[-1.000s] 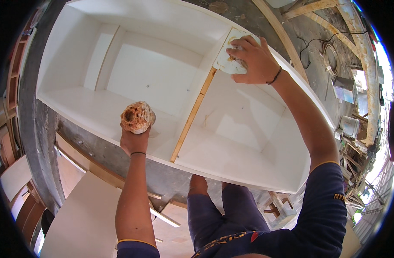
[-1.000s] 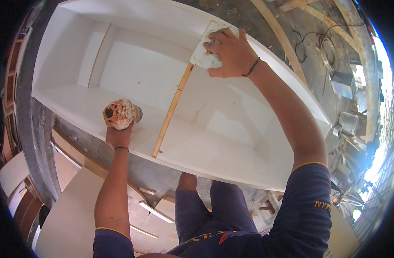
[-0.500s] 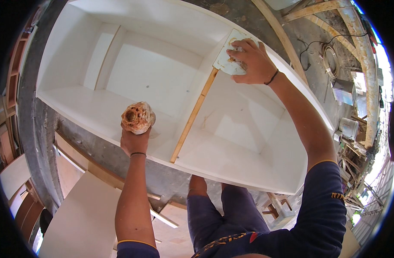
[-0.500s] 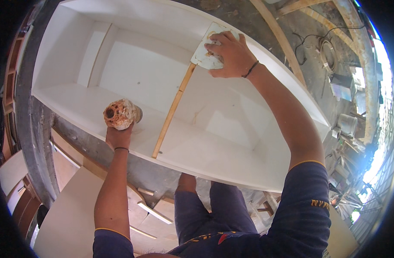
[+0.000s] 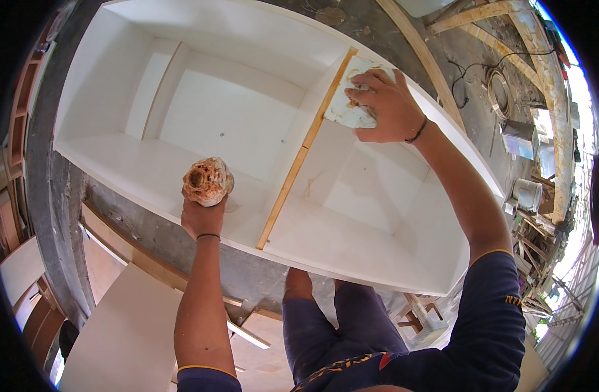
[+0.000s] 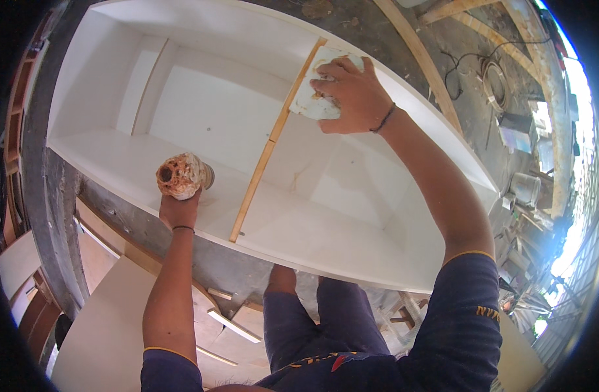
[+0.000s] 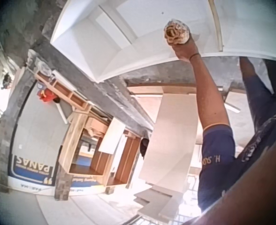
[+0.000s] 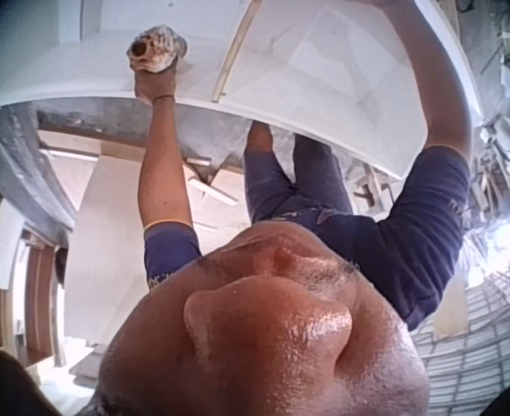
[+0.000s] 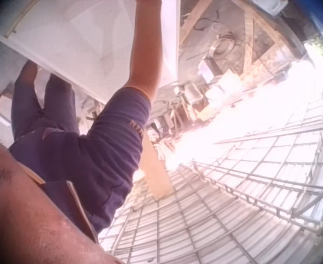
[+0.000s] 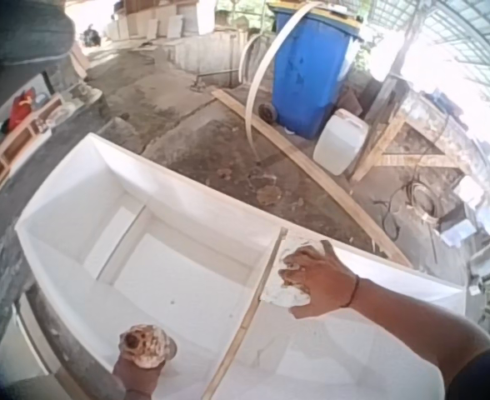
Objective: The person applies adhesive to wood panels using a scraper, assembles cabinet components by hand, and organizes hardware and tools on a workbench.
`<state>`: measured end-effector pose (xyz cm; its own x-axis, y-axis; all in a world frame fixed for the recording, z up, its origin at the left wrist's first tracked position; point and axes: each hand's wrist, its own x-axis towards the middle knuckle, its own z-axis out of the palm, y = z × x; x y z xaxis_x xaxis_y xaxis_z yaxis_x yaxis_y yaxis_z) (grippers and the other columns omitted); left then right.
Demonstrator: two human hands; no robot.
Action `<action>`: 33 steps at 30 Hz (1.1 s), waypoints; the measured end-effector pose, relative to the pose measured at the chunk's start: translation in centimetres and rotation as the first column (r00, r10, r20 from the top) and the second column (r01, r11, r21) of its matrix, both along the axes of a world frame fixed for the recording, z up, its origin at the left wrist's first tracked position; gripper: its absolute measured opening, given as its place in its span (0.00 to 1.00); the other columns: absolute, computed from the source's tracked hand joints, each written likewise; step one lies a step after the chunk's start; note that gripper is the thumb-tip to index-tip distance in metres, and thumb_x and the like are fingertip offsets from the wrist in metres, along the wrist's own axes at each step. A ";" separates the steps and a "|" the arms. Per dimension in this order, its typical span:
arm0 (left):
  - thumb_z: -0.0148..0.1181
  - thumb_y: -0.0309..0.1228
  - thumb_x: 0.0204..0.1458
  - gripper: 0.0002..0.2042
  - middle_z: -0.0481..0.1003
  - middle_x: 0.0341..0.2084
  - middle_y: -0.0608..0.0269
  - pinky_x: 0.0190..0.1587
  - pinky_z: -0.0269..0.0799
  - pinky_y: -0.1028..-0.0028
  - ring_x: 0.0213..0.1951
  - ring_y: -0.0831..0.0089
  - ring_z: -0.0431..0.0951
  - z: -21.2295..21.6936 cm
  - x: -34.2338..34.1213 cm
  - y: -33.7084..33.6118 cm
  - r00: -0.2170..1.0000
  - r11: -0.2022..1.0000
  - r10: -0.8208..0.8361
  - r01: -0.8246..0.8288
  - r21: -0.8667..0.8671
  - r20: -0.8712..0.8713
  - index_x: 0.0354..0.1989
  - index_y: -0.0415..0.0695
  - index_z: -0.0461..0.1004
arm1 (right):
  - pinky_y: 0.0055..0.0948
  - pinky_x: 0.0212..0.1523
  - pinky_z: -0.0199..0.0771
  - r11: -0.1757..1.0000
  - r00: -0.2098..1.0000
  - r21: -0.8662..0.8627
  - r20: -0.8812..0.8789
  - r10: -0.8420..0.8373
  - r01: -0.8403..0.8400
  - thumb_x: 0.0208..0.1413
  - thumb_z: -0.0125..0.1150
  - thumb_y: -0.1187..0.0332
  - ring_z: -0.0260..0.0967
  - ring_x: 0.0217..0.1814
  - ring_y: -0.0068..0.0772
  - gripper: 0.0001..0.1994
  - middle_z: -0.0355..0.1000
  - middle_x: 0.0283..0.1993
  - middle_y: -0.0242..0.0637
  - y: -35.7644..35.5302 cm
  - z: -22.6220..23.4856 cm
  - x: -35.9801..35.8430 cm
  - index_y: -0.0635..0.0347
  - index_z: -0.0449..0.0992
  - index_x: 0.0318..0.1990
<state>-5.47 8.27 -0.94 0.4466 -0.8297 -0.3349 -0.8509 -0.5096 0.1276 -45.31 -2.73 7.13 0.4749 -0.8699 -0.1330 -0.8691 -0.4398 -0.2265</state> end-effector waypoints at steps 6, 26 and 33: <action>0.74 0.49 0.28 0.40 0.76 0.38 0.58 0.41 0.74 0.63 0.39 0.59 0.78 -0.1 0.1 0.2 0.999 0.998 -0.021 0.019 -0.056 -0.030 0.51 0.48 0.62 | 0.62 0.62 0.43 0.998 0.998 0.055 -0.066 0.004 0.000 0.29 0.65 0.53 0.54 0.65 0.36 0.30 0.64 0.58 0.32 -0.6 -0.3 0.9 0.50 0.76 0.47; 0.73 0.50 0.28 0.41 0.76 0.39 0.59 0.42 0.74 0.63 0.40 0.59 0.77 0.2 -0.2 0.2 0.999 0.999 -0.010 0.008 -0.048 -0.044 0.53 0.49 0.62 | 0.65 0.64 0.41 0.998 0.997 0.047 -0.075 -0.026 0.030 0.32 0.65 0.53 0.50 0.66 0.38 0.32 0.62 0.61 0.33 -2.2 -0.8 -0.1 0.51 0.74 0.51; 0.74 0.49 0.28 0.40 0.76 0.39 0.61 0.41 0.74 0.64 0.40 0.61 0.78 -0.1 0.1 0.1 1.000 1.000 -0.003 0.003 -0.030 -0.004 0.53 0.49 0.62 | 0.64 0.64 0.43 0.999 0.992 0.030 0.126 -0.021 0.017 0.31 0.68 0.56 0.49 0.67 0.39 0.33 0.61 0.61 0.32 -2.2 -3.0 -1.5 0.50 0.73 0.52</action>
